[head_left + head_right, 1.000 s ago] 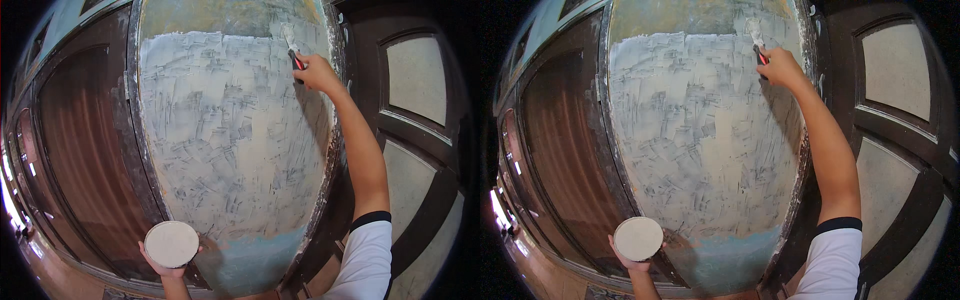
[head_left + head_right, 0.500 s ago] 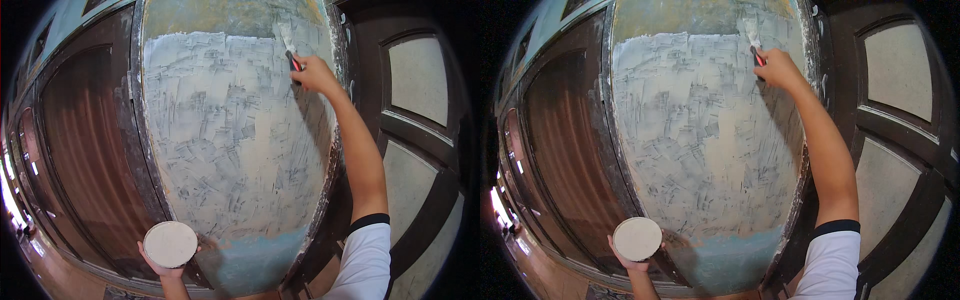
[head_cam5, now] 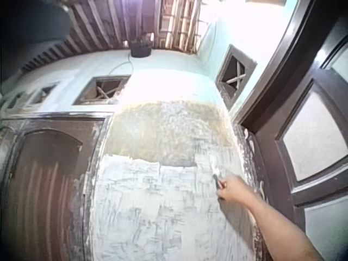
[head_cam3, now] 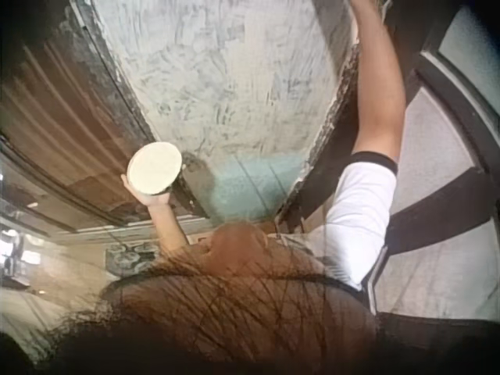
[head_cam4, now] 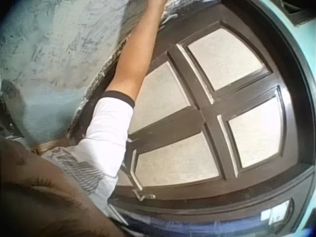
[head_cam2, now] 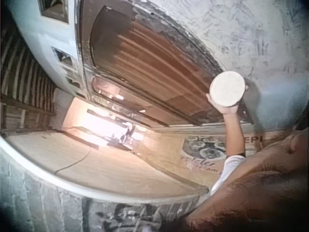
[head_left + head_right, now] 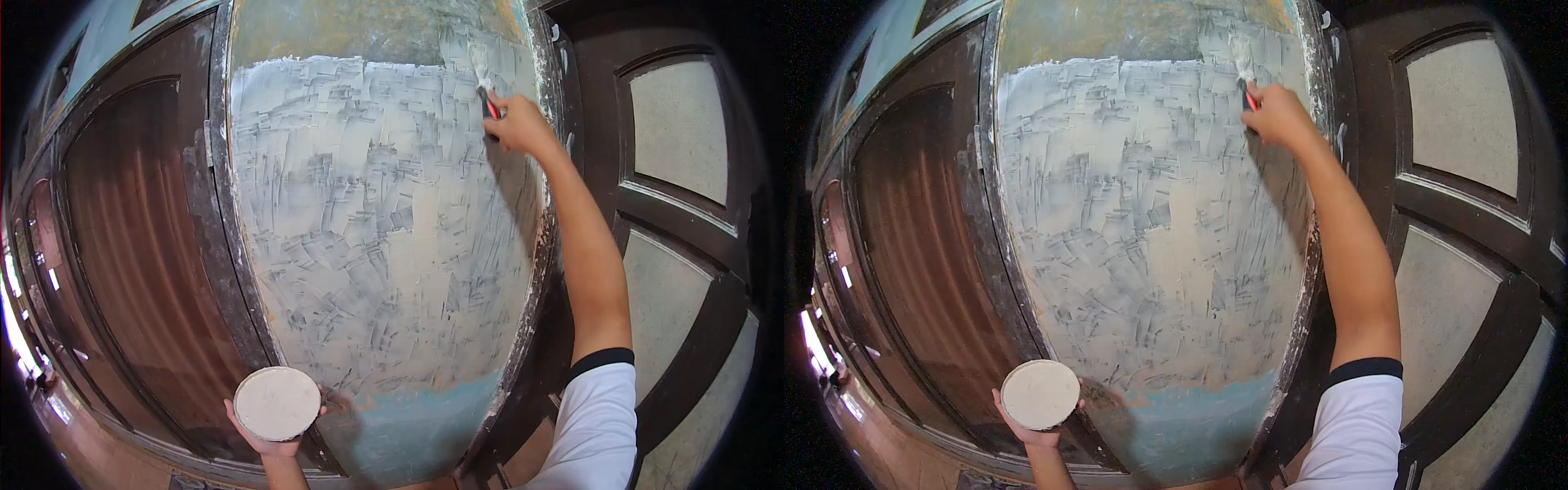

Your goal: The person applies putty to a wall with a putty knife.

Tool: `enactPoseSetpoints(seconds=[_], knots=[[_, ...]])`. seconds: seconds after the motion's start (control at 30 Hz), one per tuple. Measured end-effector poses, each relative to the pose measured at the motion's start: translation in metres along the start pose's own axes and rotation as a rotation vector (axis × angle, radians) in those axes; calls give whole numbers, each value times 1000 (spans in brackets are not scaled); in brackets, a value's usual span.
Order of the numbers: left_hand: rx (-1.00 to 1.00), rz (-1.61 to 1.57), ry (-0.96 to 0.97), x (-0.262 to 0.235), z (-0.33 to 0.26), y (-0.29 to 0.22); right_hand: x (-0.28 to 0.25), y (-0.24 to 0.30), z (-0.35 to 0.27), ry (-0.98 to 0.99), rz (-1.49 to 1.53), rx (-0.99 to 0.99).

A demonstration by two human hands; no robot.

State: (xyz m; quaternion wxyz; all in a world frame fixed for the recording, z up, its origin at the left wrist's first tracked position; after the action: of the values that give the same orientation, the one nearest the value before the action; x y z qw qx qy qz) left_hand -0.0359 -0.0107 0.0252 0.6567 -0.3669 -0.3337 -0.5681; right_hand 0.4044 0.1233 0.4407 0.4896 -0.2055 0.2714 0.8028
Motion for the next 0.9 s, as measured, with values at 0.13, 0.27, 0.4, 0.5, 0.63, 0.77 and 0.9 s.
enactPoseSetpoints(seconds=[0.13, 0.27, 0.4, 0.5, 0.63, 0.77, 0.9], knots=[[0, 206, -12, -12, -2, -8, 35, -9, -41, -44, 27, -108], [8, 76, -4, -7, 1, -5, 2, 7, -27, -69, 126, -30], [-23, 156, -20, -4, 4, 4, -12, 17, -4, -74, 133, -76], [-42, 314, 28, -12, 2, 2, 14, 14, -26, -24, 4, -59], [-3, 200, -118, -13, -6, -4, 49, 11, -83, -72, -110, -146], [-12, 161, -82, -4, -9, 1, 67, 15, -161, -176, 614, -115], [-109, 145, -26, -1, -5, 15, 113, 29, -253, 128, 1380, 57]])
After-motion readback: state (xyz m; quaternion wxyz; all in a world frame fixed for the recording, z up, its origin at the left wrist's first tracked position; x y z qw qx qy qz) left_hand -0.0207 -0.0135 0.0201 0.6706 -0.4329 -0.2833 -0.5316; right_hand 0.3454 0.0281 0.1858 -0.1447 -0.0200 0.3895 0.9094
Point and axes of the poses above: each hand's wrist, its own z-axis towards the middle knuckle, its own x-axis out of the palm, y = z × x, the point moved 2 cm from there along z, towards the middle knuckle, and after that the axes turned 8 degrees about y, right-handed, at the moved point
